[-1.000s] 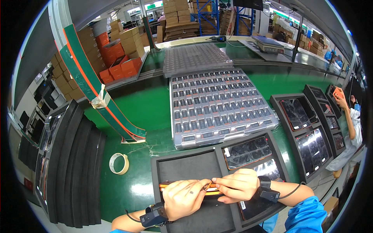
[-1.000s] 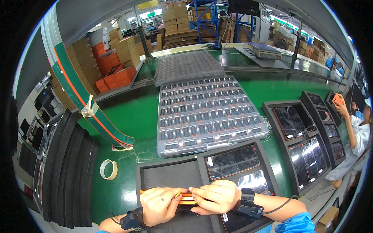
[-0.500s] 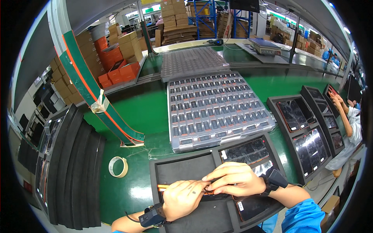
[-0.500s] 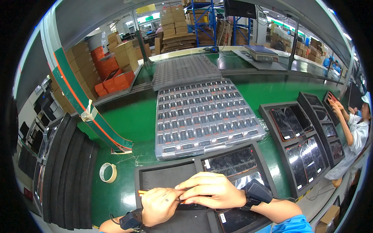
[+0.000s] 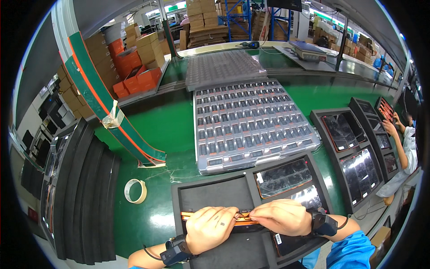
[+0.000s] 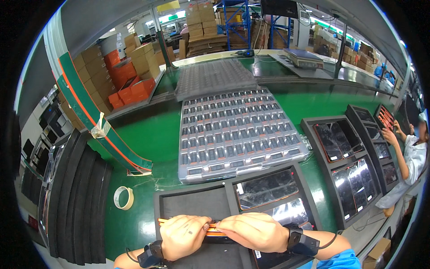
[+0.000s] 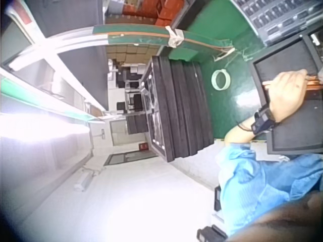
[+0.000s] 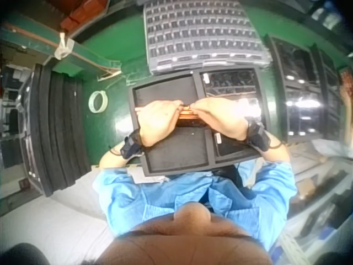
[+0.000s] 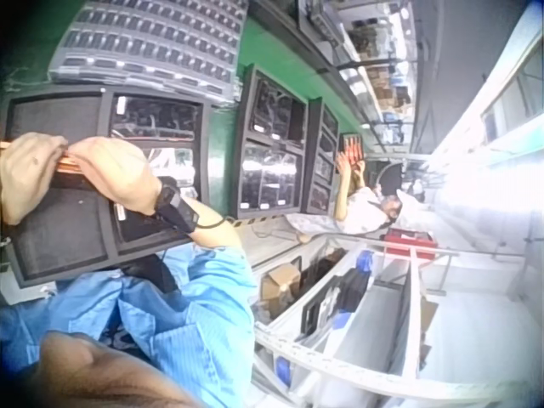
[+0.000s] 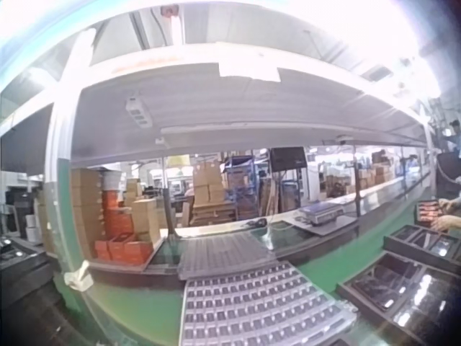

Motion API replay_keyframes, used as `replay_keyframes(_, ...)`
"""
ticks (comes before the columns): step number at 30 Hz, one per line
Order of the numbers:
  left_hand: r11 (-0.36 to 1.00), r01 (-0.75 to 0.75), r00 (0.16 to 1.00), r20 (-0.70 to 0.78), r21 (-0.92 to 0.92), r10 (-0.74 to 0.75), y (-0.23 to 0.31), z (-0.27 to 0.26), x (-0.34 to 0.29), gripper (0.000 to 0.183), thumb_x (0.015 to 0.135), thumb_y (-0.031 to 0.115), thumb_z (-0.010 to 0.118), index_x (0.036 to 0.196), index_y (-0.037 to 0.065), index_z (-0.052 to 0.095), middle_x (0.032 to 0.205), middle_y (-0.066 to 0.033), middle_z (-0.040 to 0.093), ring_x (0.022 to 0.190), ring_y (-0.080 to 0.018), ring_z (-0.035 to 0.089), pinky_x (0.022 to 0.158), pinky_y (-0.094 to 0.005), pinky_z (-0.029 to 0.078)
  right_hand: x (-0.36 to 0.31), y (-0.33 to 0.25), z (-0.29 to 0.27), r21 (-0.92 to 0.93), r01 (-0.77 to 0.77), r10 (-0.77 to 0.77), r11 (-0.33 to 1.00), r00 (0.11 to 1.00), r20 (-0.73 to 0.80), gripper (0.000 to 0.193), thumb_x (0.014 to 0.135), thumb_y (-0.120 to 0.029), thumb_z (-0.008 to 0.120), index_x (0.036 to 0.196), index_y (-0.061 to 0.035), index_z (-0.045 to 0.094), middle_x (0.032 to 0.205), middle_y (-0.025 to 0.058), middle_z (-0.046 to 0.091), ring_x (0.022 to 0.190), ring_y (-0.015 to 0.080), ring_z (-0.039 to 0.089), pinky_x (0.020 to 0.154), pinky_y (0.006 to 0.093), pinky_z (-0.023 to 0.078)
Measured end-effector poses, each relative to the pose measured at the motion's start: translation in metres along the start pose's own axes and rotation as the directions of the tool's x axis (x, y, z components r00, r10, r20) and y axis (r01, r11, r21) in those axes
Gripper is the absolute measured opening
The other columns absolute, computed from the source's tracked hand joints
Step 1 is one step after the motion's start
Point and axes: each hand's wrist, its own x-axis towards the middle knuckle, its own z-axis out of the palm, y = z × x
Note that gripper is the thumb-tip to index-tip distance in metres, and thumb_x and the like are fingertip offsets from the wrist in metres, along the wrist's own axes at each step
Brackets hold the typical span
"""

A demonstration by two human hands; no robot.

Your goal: The worker is picking small electronic components from a grid and placing them into foam-lined trays for packing or assembly.

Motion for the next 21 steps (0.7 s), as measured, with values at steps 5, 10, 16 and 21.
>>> replay_keyframes(5, 1.000, -0.008, 0.999, -0.031, 0.025, 0.009, -0.002, 0.002, -0.003, 0.012, 0.083, 0.005, 0.072, 0.095, 0.006, 0.071, 0.082, -0.0022, 0.074, 0.072, -0.0176, 0.072, 0.069, -0.0297, 0.057, 0.001, 0.005, 0.001, -0.082, 0.146, -0.140, 0.986, 0.987, 0.073, 0.022, 0.084, -0.003, 0.079, 0.105, 0.0002, 0.073, 0.096, 0.0085, 0.075, 0.082, 0.0214, 0.074, 0.071, 0.0295, 0.060)
replay_keyframes(10, 1.000, -0.004, 1.000, -0.027, 0.012, 0.005, -0.001, 0.000, -0.003, 0.013, 0.083, 0.006, 0.073, 0.096, 0.007, 0.071, 0.081, -0.0014, 0.073, 0.071, -0.0174, 0.072, 0.066, -0.0286, 0.055, 0.000, 0.006, 0.000, -0.050, 0.144, -0.141, 0.988, 0.988, 0.068, 0.019, 0.083, -0.004, 0.079, 0.101, -0.0017, 0.074, 0.092, 0.0068, 0.075, 0.079, 0.0186, 0.073, 0.067, 0.0281, 0.058)
replay_keyframes(16, 1.000, 0.009, 1.000, -0.016, -0.003, -0.009, -0.001, -0.001, -0.002, 0.012, 0.084, 0.006, 0.072, 0.095, 0.007, 0.071, 0.080, -0.0010, 0.073, 0.071, -0.0171, 0.072, 0.066, -0.0286, 0.055, 0.002, 0.009, -0.004, -0.137, 0.248, -0.223, 0.959, 0.960, 0.170, 0.015, 0.084, -0.014, 0.080, 0.094, -0.0064, 0.074, 0.092, 0.0033, 0.073, 0.076, 0.0165, 0.070, 0.064, 0.0281, 0.054)
replay_keyframes(21, 0.999, 0.020, 1.000, -0.007, -0.028, -0.020, -0.005, 0.001, -0.002, 0.010, 0.084, 0.006, 0.073, 0.094, 0.007, 0.071, 0.081, -0.0011, 0.073, 0.072, -0.0173, 0.072, 0.067, -0.0293, 0.055, 0.006, 0.007, 0.002, -0.160, 0.238, -0.211, 0.958, 0.963, 0.167, 0.019, 0.082, -0.019, 0.083, 0.095, -0.0073, 0.074, 0.091, 0.0018, 0.070, 0.077, 0.0176, 0.067, 0.067, 0.0282, 0.054)
